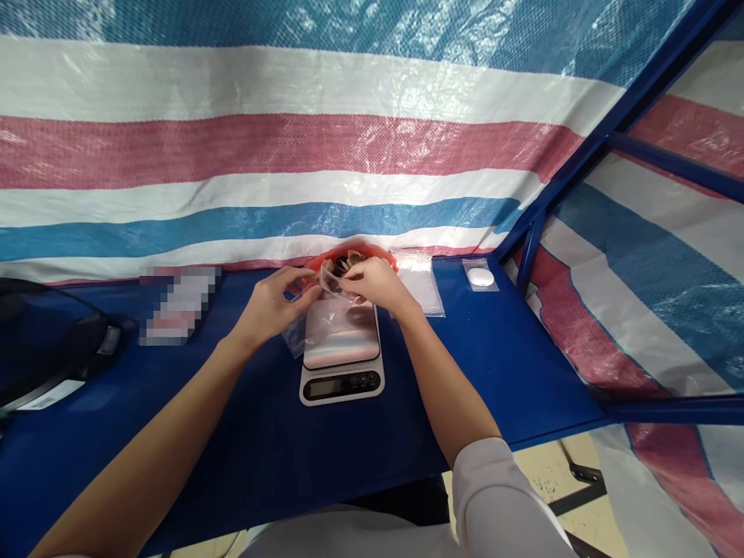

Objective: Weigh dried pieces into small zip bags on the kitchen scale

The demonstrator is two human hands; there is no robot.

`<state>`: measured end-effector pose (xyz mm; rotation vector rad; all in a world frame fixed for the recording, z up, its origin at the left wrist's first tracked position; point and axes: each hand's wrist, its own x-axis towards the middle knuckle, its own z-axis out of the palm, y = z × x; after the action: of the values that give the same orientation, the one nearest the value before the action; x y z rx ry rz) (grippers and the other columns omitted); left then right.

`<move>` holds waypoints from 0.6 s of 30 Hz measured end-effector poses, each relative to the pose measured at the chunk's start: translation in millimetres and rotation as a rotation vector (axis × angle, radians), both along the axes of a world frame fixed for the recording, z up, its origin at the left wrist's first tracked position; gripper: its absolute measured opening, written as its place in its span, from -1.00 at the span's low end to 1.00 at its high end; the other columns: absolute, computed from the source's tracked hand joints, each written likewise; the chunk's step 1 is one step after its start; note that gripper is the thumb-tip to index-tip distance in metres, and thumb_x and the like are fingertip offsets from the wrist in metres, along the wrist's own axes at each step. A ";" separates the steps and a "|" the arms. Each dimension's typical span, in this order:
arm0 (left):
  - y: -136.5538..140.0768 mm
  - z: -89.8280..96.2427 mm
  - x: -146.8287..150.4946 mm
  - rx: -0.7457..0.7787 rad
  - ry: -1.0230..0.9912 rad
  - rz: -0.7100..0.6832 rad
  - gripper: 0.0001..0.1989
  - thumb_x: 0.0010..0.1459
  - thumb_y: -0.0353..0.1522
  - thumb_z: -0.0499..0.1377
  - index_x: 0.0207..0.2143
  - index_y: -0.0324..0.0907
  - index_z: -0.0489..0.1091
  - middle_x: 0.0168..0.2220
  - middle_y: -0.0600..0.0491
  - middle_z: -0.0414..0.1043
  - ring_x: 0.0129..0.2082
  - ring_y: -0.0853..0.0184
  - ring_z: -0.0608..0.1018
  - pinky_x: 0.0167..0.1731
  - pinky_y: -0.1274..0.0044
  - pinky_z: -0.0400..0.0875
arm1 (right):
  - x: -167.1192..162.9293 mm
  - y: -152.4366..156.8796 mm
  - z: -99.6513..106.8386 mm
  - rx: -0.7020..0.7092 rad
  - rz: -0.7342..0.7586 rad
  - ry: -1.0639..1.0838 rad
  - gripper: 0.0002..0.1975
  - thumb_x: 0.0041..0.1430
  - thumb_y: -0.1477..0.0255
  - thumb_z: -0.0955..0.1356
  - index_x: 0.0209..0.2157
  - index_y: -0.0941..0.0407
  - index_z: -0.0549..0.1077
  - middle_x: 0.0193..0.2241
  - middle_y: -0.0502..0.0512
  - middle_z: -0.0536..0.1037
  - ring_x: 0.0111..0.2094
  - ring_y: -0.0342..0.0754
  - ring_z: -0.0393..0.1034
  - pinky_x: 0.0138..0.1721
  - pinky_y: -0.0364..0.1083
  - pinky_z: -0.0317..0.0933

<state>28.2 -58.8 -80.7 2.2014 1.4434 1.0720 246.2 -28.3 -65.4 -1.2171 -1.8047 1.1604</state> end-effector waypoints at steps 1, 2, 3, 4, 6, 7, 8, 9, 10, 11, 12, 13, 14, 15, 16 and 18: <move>-0.4 -3.7 2.8 0.040 0.010 0.003 -0.56 0.21 -0.08 0.19 0.00 -0.17 0.49 -0.07 -0.08 0.57 -0.16 0.19 0.61 -0.09 0.37 0.51 | -0.3 0.5 -0.1 0.012 -0.005 -0.004 -0.83 0.01 0.45 0.43 -0.61 0.14 0.54 -0.67 -0.06 0.45 -0.63 -0.21 0.35 -0.60 -0.23 0.31; -0.9 -7.6 5.7 0.070 0.026 0.009 -0.49 0.20 -0.05 0.21 0.08 -0.16 0.45 0.02 -0.11 0.54 -0.05 0.13 0.60 0.01 0.31 0.49 | -0.5 0.8 0.0 0.018 -0.005 -0.011 -0.82 0.01 0.45 0.43 -0.63 0.14 0.53 -0.69 -0.07 0.44 -0.64 -0.22 0.33 -0.60 -0.23 0.30; -1.6 -11.5 8.8 0.089 0.047 0.014 -0.43 0.18 -0.03 0.23 0.14 -0.14 0.40 0.08 -0.13 0.51 0.05 0.07 0.56 0.08 0.25 0.46 | -0.6 1.0 0.4 0.020 -0.003 -0.018 -0.80 0.01 0.44 0.43 -0.64 0.14 0.52 -0.70 -0.07 0.43 -0.64 -0.22 0.32 -0.59 -0.23 0.30; -2.4 -15.4 11.9 0.103 0.068 0.019 -0.37 0.16 -0.01 0.25 0.19 -0.14 0.36 0.13 -0.15 0.48 0.11 0.03 0.52 0.13 0.20 0.42 | -0.7 0.9 1.0 0.020 -0.002 -0.022 -0.79 0.02 0.44 0.43 -0.65 0.14 0.51 -0.70 -0.07 0.42 -0.65 -0.22 0.32 -0.59 -0.23 0.30; -4.2 -22.1 18.0 0.120 0.104 0.025 -0.23 0.10 0.03 0.30 0.25 -0.15 0.28 0.18 -0.19 0.43 0.17 -0.05 0.48 0.17 0.12 0.38 | -1.0 0.4 2.2 0.026 0.002 -0.025 -0.78 0.02 0.45 0.42 -0.66 0.14 0.50 -0.71 -0.07 0.41 -0.64 -0.22 0.33 -0.58 -0.23 0.30; -5.3 -24.6 20.9 0.123 0.117 0.030 -0.16 0.06 0.05 0.32 0.28 -0.16 0.25 0.20 -0.21 0.42 0.18 -0.08 0.47 0.18 0.10 0.36 | -1.3 0.1 2.7 0.031 0.003 -0.026 -0.78 0.01 0.46 0.42 -0.67 0.14 0.49 -0.71 -0.08 0.41 -0.63 -0.22 0.33 -0.58 -0.23 0.30; -6.4 -26.5 23.5 0.121 0.127 0.037 -0.09 0.01 0.06 0.35 0.30 -0.16 0.21 0.21 -0.22 0.40 0.18 -0.10 0.46 0.18 0.08 0.35 | -1.8 -0.2 2.9 0.036 0.007 -0.026 -0.78 0.01 0.46 0.42 -0.67 0.14 0.49 -0.71 -0.08 0.40 -0.62 -0.21 0.34 -0.57 -0.23 0.31; -7.5 -27.7 25.7 0.115 0.135 0.047 -0.03 -0.03 0.08 0.37 0.32 -0.16 0.18 0.22 -0.23 0.38 0.19 -0.12 0.45 0.19 0.07 0.34 | -2.5 -0.4 2.8 0.041 0.013 -0.027 -0.79 0.01 0.47 0.41 -0.67 0.13 0.49 -0.71 -0.08 0.40 -0.61 -0.20 0.35 -0.56 -0.23 0.33; -8.5 -28.3 27.6 0.107 0.139 0.059 0.01 -0.07 0.08 0.39 0.33 -0.15 0.15 0.23 -0.23 0.37 0.19 -0.13 0.44 0.20 0.07 0.33 | -3.2 -0.5 2.5 0.046 0.021 -0.033 -0.79 0.01 0.47 0.41 -0.66 0.13 0.49 -0.70 -0.08 0.40 -0.61 -0.20 0.36 -0.55 -0.22 0.35; -9.5 -28.4 29.1 0.099 0.142 0.071 0.04 -0.10 0.09 0.40 0.34 -0.14 0.14 0.24 -0.22 0.36 0.20 -0.14 0.43 0.20 0.07 0.32 | -3.9 -0.6 2.1 0.050 0.029 -0.041 -0.80 0.01 0.47 0.40 -0.66 0.13 0.50 -0.70 -0.07 0.41 -0.60 -0.19 0.37 -0.53 -0.21 0.37; -10.2 -28.1 30.2 0.093 0.144 0.083 0.06 -0.12 0.08 0.42 0.34 -0.13 0.13 0.25 -0.22 0.35 0.19 -0.15 0.43 0.20 0.07 0.32 | -4.6 -0.7 1.6 0.052 0.037 -0.048 -0.80 0.01 0.47 0.40 -0.65 0.13 0.51 -0.69 -0.07 0.42 -0.59 -0.18 0.39 -0.52 -0.20 0.39; -10.8 -27.5 30.9 0.089 0.145 0.091 0.07 -0.14 0.07 0.43 0.34 -0.13 0.13 0.25 -0.21 0.35 0.19 -0.15 0.43 0.19 0.06 0.32 | -5.0 -0.8 1.3 0.052 0.043 -0.052 -0.82 0.02 0.47 0.40 -0.63 0.13 0.52 -0.68 -0.06 0.43 -0.58 -0.18 0.40 -0.51 -0.20 0.40; -11.0 -26.9 31.2 0.087 0.145 0.097 0.06 -0.14 0.04 0.44 0.33 -0.14 0.14 0.24 -0.21 0.36 0.18 -0.14 0.43 0.18 0.06 0.33 | -5.3 -1.0 1.2 0.048 0.046 -0.053 -0.83 0.02 0.46 0.40 -0.61 0.13 0.53 -0.67 -0.06 0.44 -0.58 -0.17 0.41 -0.50 -0.19 0.41; -11.1 -26.2 31.0 0.087 0.141 0.103 0.03 -0.13 0.01 0.44 0.32 -0.15 0.16 0.22 -0.21 0.38 0.17 -0.13 0.44 0.16 0.06 0.34 | -5.4 -1.4 1.4 0.041 0.046 -0.050 -0.84 0.02 0.46 0.41 -0.59 0.13 0.55 -0.66 -0.05 0.46 -0.57 -0.17 0.42 -0.50 -0.19 0.42; -11.0 -25.5 30.5 0.088 0.132 0.109 -0.01 -0.12 -0.02 0.44 0.30 -0.16 0.18 0.19 -0.20 0.40 0.15 -0.11 0.45 0.15 0.07 0.35 | -5.3 -1.9 1.9 0.029 0.046 -0.042 -0.86 0.03 0.46 0.41 -0.57 0.13 0.57 -0.64 -0.04 0.47 -0.56 -0.16 0.43 -0.49 -0.19 0.42; -10.6 -24.2 28.8 0.086 0.099 0.119 -0.12 -0.06 -0.07 0.43 0.26 -0.15 0.23 0.12 -0.16 0.45 0.10 -0.05 0.48 0.10 0.11 0.40 | -4.7 -3.2 3.4 0.001 0.041 -0.020 -0.87 0.04 0.45 0.41 -0.53 0.14 0.59 -0.62 -0.02 0.51 -0.53 -0.14 0.47 -0.49 -0.18 0.43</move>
<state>57.0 -69.3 -104.9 2.2826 1.6172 1.0964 241.5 -31.5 -61.9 -1.2001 -1.8535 1.1734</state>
